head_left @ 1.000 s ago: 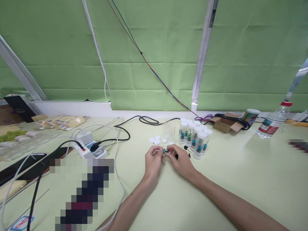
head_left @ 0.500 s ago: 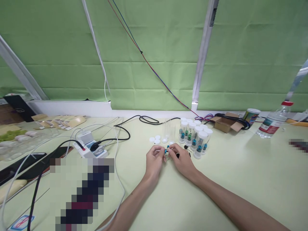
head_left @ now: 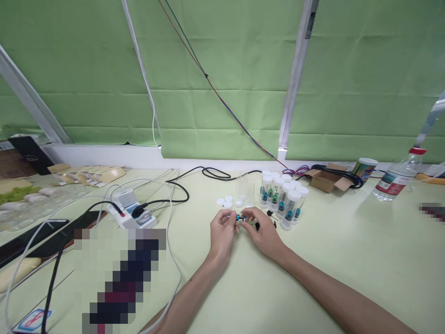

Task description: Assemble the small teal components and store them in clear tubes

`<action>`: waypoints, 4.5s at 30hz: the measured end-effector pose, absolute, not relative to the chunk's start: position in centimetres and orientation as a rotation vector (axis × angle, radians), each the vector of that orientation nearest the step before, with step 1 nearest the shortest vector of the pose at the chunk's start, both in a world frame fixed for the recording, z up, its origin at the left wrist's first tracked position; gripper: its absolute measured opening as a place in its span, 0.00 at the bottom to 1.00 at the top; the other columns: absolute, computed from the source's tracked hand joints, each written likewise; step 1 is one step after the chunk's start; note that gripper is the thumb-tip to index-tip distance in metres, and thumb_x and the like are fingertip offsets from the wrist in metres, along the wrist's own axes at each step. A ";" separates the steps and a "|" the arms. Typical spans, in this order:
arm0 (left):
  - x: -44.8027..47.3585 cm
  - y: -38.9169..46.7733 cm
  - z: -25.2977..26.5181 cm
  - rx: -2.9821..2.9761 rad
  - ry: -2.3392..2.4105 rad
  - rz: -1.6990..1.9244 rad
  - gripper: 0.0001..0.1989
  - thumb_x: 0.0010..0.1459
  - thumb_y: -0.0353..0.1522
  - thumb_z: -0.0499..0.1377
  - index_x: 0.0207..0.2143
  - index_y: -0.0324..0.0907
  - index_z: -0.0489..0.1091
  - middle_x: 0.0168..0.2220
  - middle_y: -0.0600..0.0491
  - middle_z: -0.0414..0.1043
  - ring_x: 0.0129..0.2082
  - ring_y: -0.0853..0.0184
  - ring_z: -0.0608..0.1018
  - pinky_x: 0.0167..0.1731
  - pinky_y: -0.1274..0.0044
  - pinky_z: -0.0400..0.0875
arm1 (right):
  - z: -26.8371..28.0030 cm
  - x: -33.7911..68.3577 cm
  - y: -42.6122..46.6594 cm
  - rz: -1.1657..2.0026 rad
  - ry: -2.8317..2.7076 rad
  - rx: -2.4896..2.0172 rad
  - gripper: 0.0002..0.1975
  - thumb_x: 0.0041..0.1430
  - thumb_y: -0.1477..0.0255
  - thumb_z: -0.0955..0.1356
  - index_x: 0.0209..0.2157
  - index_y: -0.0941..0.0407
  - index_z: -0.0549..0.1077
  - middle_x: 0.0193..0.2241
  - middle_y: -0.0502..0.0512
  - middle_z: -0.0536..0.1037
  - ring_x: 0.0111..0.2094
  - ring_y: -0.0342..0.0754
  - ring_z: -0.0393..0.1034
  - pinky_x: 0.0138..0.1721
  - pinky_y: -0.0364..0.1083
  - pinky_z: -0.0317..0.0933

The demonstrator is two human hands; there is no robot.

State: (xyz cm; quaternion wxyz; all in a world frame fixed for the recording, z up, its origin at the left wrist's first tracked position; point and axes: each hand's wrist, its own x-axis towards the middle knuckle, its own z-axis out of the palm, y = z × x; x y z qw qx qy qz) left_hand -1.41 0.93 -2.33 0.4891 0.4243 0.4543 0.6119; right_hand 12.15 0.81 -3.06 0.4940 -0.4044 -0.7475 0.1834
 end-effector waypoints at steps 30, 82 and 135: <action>-1.5 0.9 -2.1 1.083 1.078 1.465 0.11 0.50 0.40 0.64 0.29 0.40 0.75 0.21 0.56 0.68 0.21 0.72 0.68 0.29 0.78 0.65 | -2.8 12.2 0.7 0.443 -1.784 -1.003 0.09 0.60 0.73 0.66 0.43 0.54 0.70 0.39 0.54 0.75 0.37 0.48 0.70 0.41 0.46 0.63; -1.2 0.6 -2.2 1.184 1.092 1.417 0.12 0.52 0.39 0.62 0.30 0.38 0.74 0.23 0.54 0.70 0.20 0.71 0.68 0.26 0.78 0.64 | -2.9 12.2 1.3 0.511 -1.823 -1.129 0.25 0.69 0.64 0.57 0.17 0.55 0.63 0.15 0.48 0.70 0.21 0.44 0.66 0.34 0.43 0.58; -1.3 0.8 -2.3 1.194 1.115 1.450 0.13 0.51 0.41 0.63 0.32 0.39 0.76 0.20 0.55 0.69 0.21 0.70 0.70 0.28 0.76 0.66 | -3.1 12.4 1.2 0.503 -1.811 -1.075 0.07 0.63 0.68 0.64 0.32 0.54 0.72 0.28 0.50 0.79 0.32 0.47 0.73 0.40 0.46 0.61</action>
